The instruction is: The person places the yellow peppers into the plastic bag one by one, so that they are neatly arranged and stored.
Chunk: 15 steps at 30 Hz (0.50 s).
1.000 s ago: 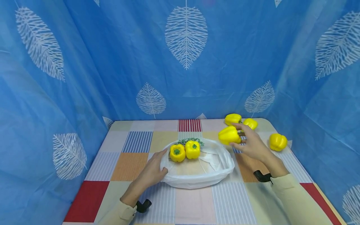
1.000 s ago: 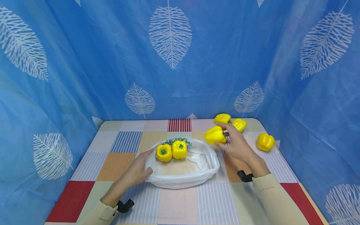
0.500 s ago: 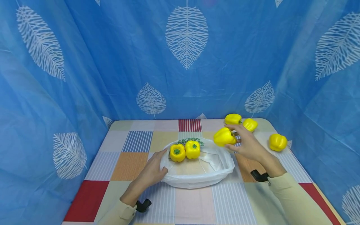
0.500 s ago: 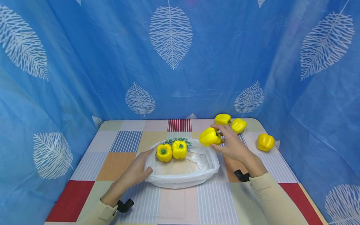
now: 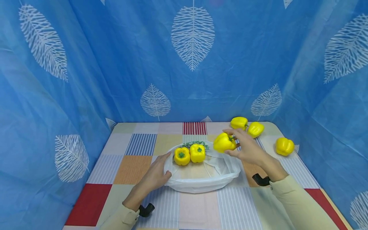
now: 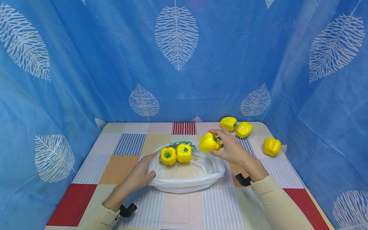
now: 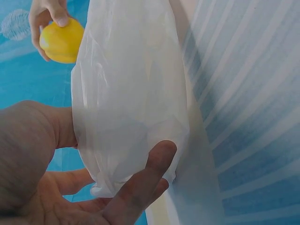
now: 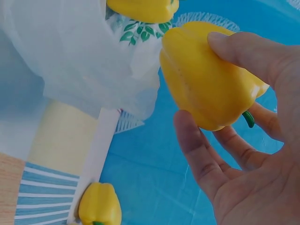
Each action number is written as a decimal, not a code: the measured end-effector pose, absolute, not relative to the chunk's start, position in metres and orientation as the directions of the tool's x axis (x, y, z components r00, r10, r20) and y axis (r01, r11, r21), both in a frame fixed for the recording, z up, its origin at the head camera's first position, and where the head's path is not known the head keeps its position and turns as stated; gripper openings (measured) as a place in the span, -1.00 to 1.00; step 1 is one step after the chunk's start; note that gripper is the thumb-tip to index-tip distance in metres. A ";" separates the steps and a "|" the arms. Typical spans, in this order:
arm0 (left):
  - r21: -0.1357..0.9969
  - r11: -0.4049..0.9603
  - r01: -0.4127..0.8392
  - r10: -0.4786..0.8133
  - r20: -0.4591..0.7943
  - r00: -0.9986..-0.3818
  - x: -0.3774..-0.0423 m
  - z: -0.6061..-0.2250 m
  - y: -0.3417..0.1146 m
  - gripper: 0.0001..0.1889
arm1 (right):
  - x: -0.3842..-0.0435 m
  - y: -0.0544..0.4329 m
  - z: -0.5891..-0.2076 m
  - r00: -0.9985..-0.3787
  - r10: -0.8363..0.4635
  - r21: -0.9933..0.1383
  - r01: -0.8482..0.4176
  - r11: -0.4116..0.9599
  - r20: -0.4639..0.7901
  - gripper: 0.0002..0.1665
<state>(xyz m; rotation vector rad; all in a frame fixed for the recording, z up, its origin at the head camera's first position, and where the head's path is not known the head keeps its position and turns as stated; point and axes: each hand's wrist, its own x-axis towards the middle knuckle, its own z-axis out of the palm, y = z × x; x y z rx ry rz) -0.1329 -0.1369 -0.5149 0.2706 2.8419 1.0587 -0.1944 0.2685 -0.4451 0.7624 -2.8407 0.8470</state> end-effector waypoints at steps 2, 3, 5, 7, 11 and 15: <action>0.657 0.742 0.131 0.198 -0.029 -0.980 -0.133 -0.515 -0.137 -0.09 | -0.195 0.266 -0.446 -0.878 -0.437 -0.490 -0.473 0.732 0.196 0.00; 0.657 0.743 0.131 0.198 -0.029 -0.980 -0.133 -0.515 -0.137 -0.09 | -0.195 0.264 -0.447 -0.879 -0.437 -0.488 -0.471 0.735 0.190 -0.01; 0.658 0.742 0.129 0.197 -0.030 -0.980 -0.133 -0.515 -0.136 -0.08 | -0.195 0.261 -0.447 -0.881 -0.439 -0.486 -0.466 0.739 0.176 -0.03; 0.658 0.742 0.129 0.197 -0.030 -0.980 -0.133 -0.516 -0.136 -0.08 | -0.195 0.259 -0.447 -0.881 -0.443 -0.486 -0.465 0.740 0.168 -0.04; 0.659 0.740 0.132 0.198 -0.026 -0.980 -0.133 -0.516 -0.137 -0.08 | -0.196 0.253 -0.448 -0.877 -0.456 -0.471 -0.470 0.747 0.151 -0.05; 0.661 0.738 0.139 0.202 -0.020 -0.979 -0.133 -0.516 -0.137 -0.08 | -0.197 0.248 -0.451 -0.875 -0.467 -0.449 -0.471 0.760 0.126 -0.04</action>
